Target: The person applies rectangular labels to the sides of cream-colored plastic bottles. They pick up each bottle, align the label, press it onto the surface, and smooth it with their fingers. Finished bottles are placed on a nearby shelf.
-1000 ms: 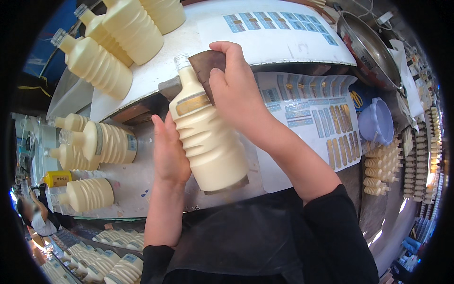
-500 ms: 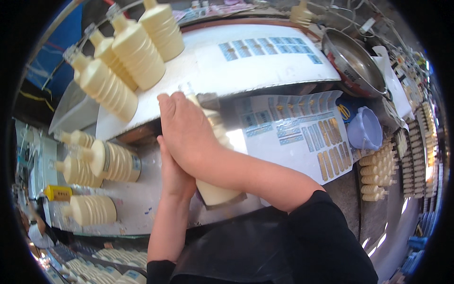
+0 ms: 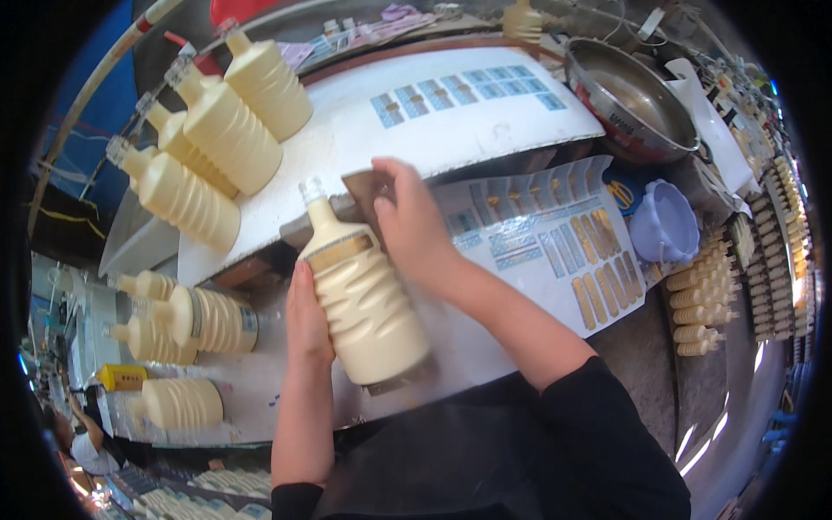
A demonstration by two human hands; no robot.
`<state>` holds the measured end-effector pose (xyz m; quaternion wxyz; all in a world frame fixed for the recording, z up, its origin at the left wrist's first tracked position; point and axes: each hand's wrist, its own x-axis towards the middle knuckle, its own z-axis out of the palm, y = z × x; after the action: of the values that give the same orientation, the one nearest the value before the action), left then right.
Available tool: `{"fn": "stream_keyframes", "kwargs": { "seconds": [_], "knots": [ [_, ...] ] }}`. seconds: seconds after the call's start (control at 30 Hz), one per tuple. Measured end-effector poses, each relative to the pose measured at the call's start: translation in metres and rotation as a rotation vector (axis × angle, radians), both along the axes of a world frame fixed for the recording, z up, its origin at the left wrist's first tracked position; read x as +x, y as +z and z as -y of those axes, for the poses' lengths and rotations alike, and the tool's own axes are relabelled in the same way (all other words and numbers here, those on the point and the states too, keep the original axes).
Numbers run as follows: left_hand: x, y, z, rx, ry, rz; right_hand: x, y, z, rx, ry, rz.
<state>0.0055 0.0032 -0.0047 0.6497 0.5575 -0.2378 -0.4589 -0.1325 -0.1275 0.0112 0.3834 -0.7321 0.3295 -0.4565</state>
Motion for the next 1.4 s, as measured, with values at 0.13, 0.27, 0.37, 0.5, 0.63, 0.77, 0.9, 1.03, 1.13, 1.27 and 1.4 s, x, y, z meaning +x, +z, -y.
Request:
{"fn": "stream_keyframes", "kwargs": {
  "seconds": [0.13, 0.27, 0.37, 0.5, 0.63, 0.77, 0.9, 1.03, 1.13, 1.27, 1.4],
  "knots": [
    [-0.004, 0.008, 0.002, 0.028, 0.036, -0.005, 0.002, 0.007, -0.005, 0.097, 0.097, 0.100],
    [0.000, 0.000, 0.003, -0.010, 0.037, -0.044, 0.002, -0.010, 0.001, -0.014, -0.004, -0.022],
    [0.004, -0.011, 0.000, -0.023, 0.066, -0.084, -0.002, 0.017, -0.010, -0.049, -0.034, 0.010],
    [-0.005, -0.006, -0.002, -0.034, 0.110, -0.124, -0.005, 0.032, -0.033, -0.591, 0.215, -0.070],
    [-0.029, 0.006, -0.029, -0.008, 0.090, 0.117, -0.021, 0.048, -0.011, -0.145, 0.270, -0.008],
    [-0.040, -0.008, -0.055, 0.040, 0.010, 0.365, -0.035, 0.074, 0.046, 0.251, -0.024, -0.446],
    [-0.042, -0.010, -0.051, 0.024, 0.011, 0.297, -0.023, 0.024, 0.102, -0.321, -0.204, -0.604],
    [-0.041, -0.015, -0.051, -0.014, 0.015, 0.293, 0.012, 0.027, 0.138, -0.309, -0.122, -0.880],
    [-0.039, -0.017, -0.054, -0.027, 0.021, 0.291, 0.021, 0.071, 0.119, -0.205, 0.120, -1.339],
    [-0.035, -0.026, -0.058, -0.045, 0.025, 0.310, -0.001, 0.057, 0.083, -0.245, 0.141, -1.264],
    [-0.039, -0.024, -0.055, -0.005, 0.025, 0.334, -0.040, 0.023, 0.052, -0.473, 0.043, -0.935]
  ]
}}
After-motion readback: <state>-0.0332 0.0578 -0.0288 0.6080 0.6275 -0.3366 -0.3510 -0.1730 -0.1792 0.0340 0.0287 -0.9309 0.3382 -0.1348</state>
